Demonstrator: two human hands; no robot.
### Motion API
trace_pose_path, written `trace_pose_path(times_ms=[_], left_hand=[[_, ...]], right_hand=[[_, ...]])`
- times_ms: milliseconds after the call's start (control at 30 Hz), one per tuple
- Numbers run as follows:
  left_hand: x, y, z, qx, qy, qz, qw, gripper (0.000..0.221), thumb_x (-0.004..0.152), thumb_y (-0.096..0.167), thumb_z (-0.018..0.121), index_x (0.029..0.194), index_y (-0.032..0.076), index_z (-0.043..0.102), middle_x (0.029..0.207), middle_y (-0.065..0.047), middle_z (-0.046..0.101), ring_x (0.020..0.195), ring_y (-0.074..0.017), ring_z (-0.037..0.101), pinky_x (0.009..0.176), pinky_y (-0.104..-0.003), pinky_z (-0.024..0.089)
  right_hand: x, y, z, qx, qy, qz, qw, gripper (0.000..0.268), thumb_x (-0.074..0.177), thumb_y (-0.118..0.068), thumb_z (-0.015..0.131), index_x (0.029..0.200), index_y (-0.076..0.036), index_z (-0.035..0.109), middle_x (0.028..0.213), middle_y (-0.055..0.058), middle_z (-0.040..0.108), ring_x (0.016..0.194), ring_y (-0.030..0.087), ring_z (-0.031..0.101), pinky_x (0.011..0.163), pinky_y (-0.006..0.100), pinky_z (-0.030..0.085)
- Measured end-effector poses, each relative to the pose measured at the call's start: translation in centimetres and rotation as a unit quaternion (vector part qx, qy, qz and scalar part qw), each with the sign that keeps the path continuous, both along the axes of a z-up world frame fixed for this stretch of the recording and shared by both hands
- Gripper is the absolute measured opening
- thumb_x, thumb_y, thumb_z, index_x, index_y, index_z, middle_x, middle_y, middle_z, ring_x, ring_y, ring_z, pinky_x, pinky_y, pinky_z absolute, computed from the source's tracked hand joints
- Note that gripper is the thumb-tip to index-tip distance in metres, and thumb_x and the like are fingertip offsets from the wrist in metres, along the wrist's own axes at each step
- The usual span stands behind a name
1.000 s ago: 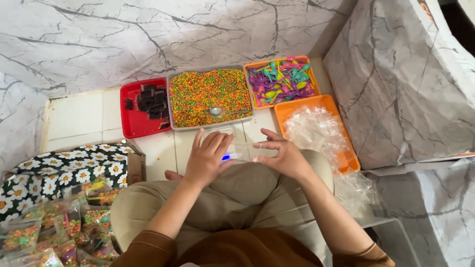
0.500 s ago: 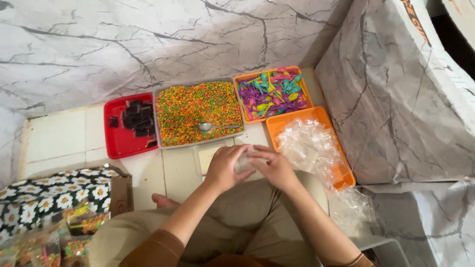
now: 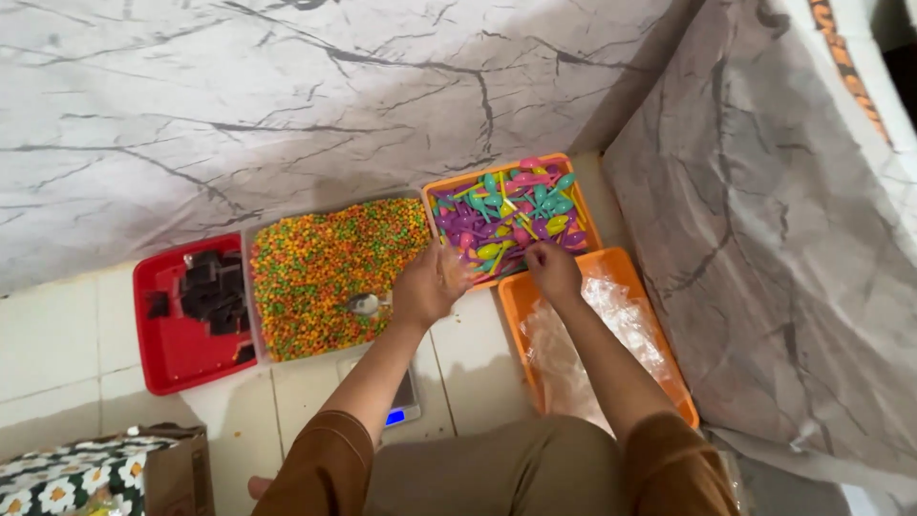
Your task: Portioning small colorful snacks into plastic bags using a spoon and a digital scale for precise measurement.
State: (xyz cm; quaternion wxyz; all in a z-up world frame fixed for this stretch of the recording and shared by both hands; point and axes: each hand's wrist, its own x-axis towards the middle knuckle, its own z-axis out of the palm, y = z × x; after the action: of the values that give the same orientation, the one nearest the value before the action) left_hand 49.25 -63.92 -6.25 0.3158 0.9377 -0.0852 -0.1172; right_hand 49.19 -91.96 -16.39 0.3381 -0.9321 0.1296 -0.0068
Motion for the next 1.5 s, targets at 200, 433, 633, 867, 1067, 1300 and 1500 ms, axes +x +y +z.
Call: trace_pose_path(times_ms=[200,433,633,867,1067,1300,1500], left_hand=[[3.5,-1.7,-2.9,-0.022,-0.053,0.007,0.998,0.086,0.071,0.044,0.086,0.143,0.015,0.051,0.105,-0.008,0.066,0.102,-0.0348,0.069,0.089,-0.049,0.054],[5.4,-2.6,-5.6,-0.010,-0.035,0.016,0.999,0.089,0.071,0.051,0.085,0.146,0.021,0.048,0.124,-0.007,0.064,0.117,-0.0316,0.065,0.101,-0.045,0.052],[5.3,-2.7,-5.7,-0.053,-0.054,0.012,0.997,0.083,0.076,0.045,0.085,0.145,0.017,0.050,0.127,-0.009,0.065,0.121,-0.0308,0.063,0.105,-0.047,0.048],[4.0,-2.3,-4.1,-0.133,-0.105,0.032,0.985,0.090,0.071,0.043,0.089,0.145,0.013,0.050,0.127,-0.016,0.065,0.119,-0.0369,0.063,0.103,-0.049,0.049],[1.8,-1.8,-3.7,-0.164,-0.184,0.024,0.969,0.104,0.063,0.048,0.093,0.148,0.010,0.047,0.132,-0.018,0.063,0.120,-0.0376,0.063,0.104,-0.050,0.048],[-4.2,1.0,-0.7,-0.205,-0.235,0.059,0.948,0.104,0.060,0.045,0.093,0.148,0.011,0.050,0.131,-0.016,0.064,0.118,-0.0352,0.066,0.102,-0.047,0.050],[-12.0,10.0,4.5,-0.305,-0.261,0.153,0.903,0.075,0.072,0.033,0.092,0.136,0.009,0.061,0.130,-0.017,0.063,0.122,-0.0376,0.062,0.106,-0.047,0.047]], right_hand=[[6.7,1.6,0.5,-0.089,-0.063,0.011,0.994,0.016,0.098,-0.024,0.064,0.111,-0.022,0.075,0.100,0.007,0.069,0.102,0.034,0.069,0.093,0.049,0.056],[13.3,0.9,-4.7,-0.223,-0.011,0.055,0.973,0.025,0.100,-0.035,0.058,0.121,-0.035,0.070,0.112,-0.001,0.072,0.117,0.029,0.062,0.105,0.048,0.044],[13.2,0.9,-5.7,-0.283,0.046,0.093,0.954,0.027,0.096,-0.035,0.058,0.120,-0.035,0.070,0.112,0.000,0.072,0.120,0.028,0.058,0.107,0.047,0.038],[9.1,0.7,-0.4,-0.088,-0.162,0.039,0.982,0.030,0.081,-0.019,0.084,0.108,-0.023,0.072,0.102,0.001,0.069,0.106,0.029,0.063,0.098,0.046,0.045],[1.5,6.9,10.8,0.298,-0.272,-0.062,0.913,0.015,0.098,-0.009,0.074,0.112,-0.008,0.068,0.092,0.003,0.066,0.089,0.014,0.061,0.085,0.028,0.050],[-6.7,12.2,16.0,0.193,-0.225,0.149,0.943,0.035,0.086,-0.011,0.081,0.120,-0.012,0.074,0.118,0.011,0.072,0.120,0.032,0.066,0.105,0.044,0.048],[-12.0,13.5,15.6,0.217,-0.140,0.088,0.962,0.025,0.090,-0.015,0.080,0.115,-0.016,0.078,0.107,0.006,0.073,0.104,0.023,0.069,0.100,0.039,0.052]])
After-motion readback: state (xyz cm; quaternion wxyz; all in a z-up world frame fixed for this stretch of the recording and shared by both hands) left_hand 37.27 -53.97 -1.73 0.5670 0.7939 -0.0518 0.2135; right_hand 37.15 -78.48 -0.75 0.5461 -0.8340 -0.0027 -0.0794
